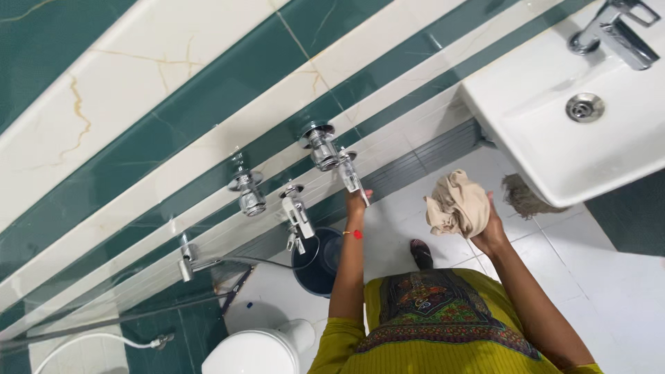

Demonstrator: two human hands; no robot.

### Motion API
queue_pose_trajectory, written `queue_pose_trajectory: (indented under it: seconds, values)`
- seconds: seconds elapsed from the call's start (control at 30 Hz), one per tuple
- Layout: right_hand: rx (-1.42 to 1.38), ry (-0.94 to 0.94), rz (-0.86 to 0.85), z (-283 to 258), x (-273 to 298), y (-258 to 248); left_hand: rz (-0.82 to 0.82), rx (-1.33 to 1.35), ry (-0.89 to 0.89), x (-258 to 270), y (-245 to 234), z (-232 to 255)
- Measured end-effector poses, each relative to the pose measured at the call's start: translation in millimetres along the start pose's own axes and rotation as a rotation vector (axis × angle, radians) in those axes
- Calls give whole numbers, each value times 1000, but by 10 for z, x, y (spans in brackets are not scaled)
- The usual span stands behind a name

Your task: The person wipes several faucets, the bidet sprayer, and the sink using a cloth by hand.

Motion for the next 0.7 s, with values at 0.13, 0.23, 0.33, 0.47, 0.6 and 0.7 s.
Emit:
queue_pose_trajectory:
  seconds: [0.13, 0.23, 0.33, 0.47, 0.6, 0.7]
  values:
    - [-295, -184, -167, -443, 536, -280, 13, 19, -7, 113, -13, 77]
    - [-236, -210, -67, -437, 639, -713, 35, -14, 14, 200, 40, 189]
    - [19, -321, 134, -637, 744, -927, 61, -20, 82, 253, 49, 303]
    - [47, -520, 206, -1150, 1070, -870, 159, -149, -7, 393, 68, 319]
    - [123, -684, 275, -1963, 1258, -964, 191, -232, -7, 530, 206, 584]
    - [323, -732, 403, -2664, 1402, -1067, 244, -382, 6, 722, 230, 725]
Point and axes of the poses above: each hand's wrist, its own x-axis away from the middle knuckle, its own y-axis out of the palm, z = x × y, the point moved 9 cm from there along -x, towards the middle knuckle, and after that the axes turned 1 degree about -x, right-handed, at the moved point
